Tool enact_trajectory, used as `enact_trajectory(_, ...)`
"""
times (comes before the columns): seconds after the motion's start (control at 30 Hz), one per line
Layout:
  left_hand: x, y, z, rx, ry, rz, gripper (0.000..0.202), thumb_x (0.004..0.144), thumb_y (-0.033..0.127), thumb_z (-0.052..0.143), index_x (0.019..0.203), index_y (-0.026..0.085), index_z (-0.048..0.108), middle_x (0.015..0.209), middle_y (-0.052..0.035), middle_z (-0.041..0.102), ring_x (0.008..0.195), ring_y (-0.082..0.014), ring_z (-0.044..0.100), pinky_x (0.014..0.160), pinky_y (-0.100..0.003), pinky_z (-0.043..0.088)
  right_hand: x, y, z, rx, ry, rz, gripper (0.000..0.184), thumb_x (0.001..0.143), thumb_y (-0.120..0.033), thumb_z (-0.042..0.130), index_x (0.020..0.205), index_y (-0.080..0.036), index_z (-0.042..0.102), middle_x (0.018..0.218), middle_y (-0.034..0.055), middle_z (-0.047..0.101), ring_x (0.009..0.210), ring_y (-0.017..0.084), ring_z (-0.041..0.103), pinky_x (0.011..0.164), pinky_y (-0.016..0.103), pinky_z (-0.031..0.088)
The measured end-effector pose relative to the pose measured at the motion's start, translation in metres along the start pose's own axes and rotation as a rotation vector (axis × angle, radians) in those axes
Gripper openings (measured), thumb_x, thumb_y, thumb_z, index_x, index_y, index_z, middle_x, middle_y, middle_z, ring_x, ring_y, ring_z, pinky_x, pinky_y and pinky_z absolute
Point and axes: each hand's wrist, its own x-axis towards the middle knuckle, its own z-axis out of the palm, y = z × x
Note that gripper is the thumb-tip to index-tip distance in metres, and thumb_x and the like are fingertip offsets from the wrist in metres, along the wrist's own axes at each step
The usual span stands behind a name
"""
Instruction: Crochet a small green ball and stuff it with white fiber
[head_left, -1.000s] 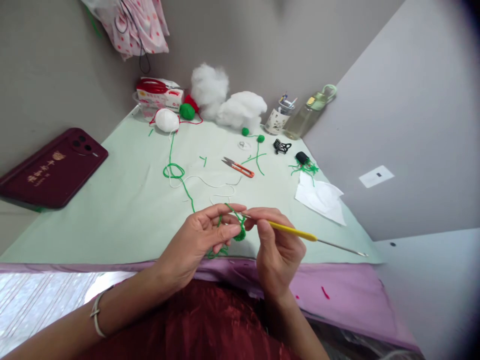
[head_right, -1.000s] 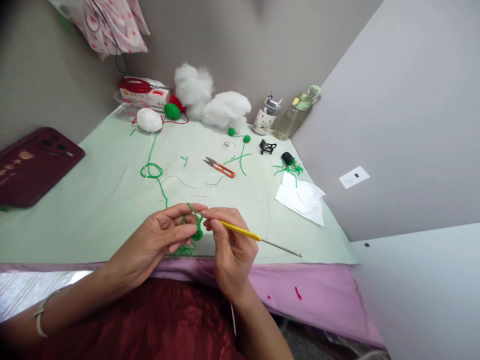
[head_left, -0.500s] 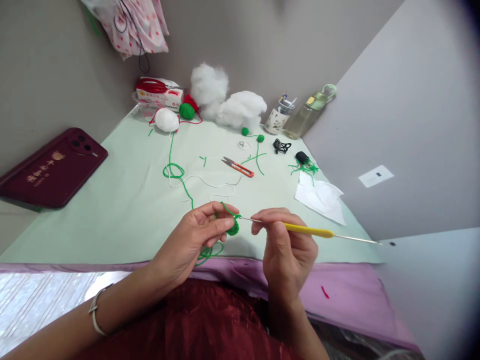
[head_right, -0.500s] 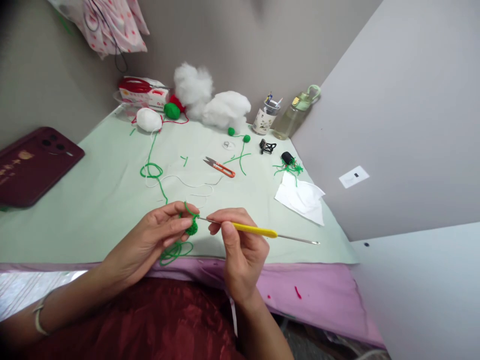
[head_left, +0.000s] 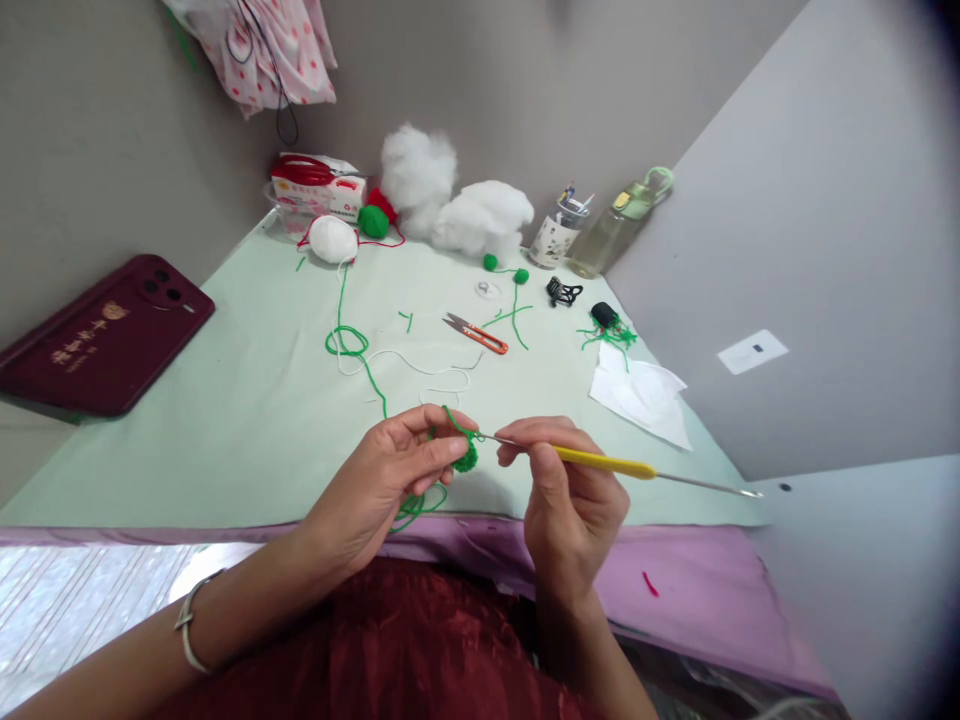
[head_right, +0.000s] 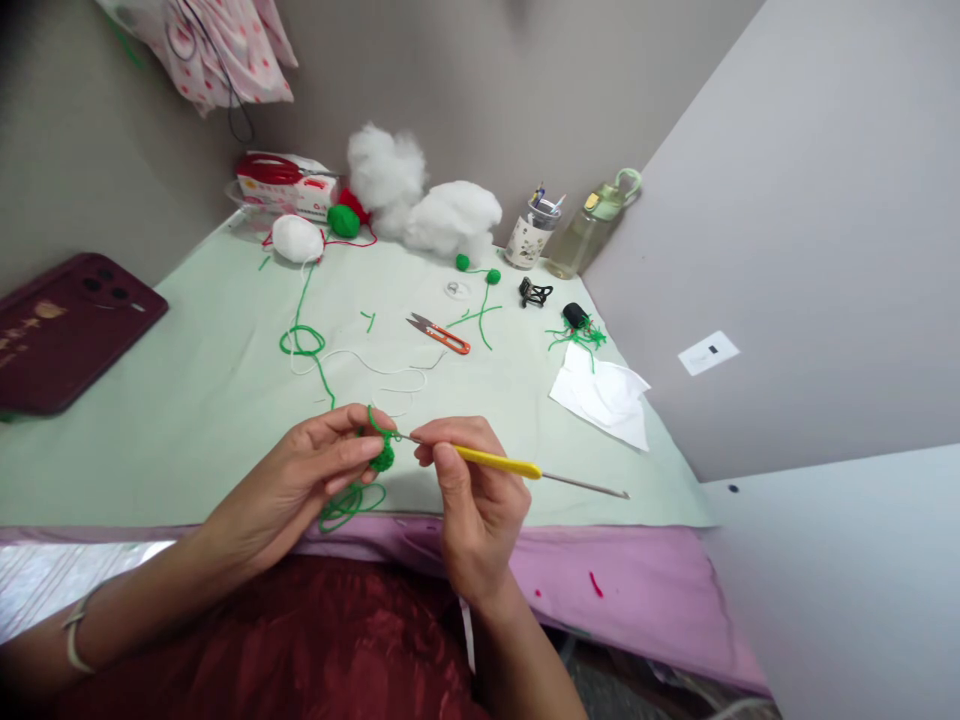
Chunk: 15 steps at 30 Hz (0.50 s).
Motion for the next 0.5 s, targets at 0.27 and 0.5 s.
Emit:
enact_trajectory(0.27,0.0006,-0.0017,-0.0001,0.013,-0.002,0.007,0.016,0.083,0.031,0.085,0.092,0.020,0.077,0.074,0.0028,0.057,0.059,-0.0074,0.042,0.053,-0.021,0.030,-0.0033,-0.0008,-0.0017,-0.102,-0.023,-0.085,0.023,0.101,-0.010,0.056,0.102,-0.023,0.074,0.089,0.0024,0.074,0.078,0.016,0.066,0.067,0.034,0.055)
enact_trajectory(0.5,-0.0003,-0.0021,0.0019,-0.039,-0.005,0.001,0.017,0.082,0.029,0.086,0.092,0.019,0.076,0.083,0.0033,0.059,0.056,-0.0037,0.038,0.060,-0.021,0.039,-0.0081,0.0037,-0.0029,-0.257,-0.102,-0.279,0.029,0.096,-0.002,0.058,0.112,-0.022,0.071,0.096,0.0051,0.076,0.091,0.019,0.071,0.076,0.036,0.059)
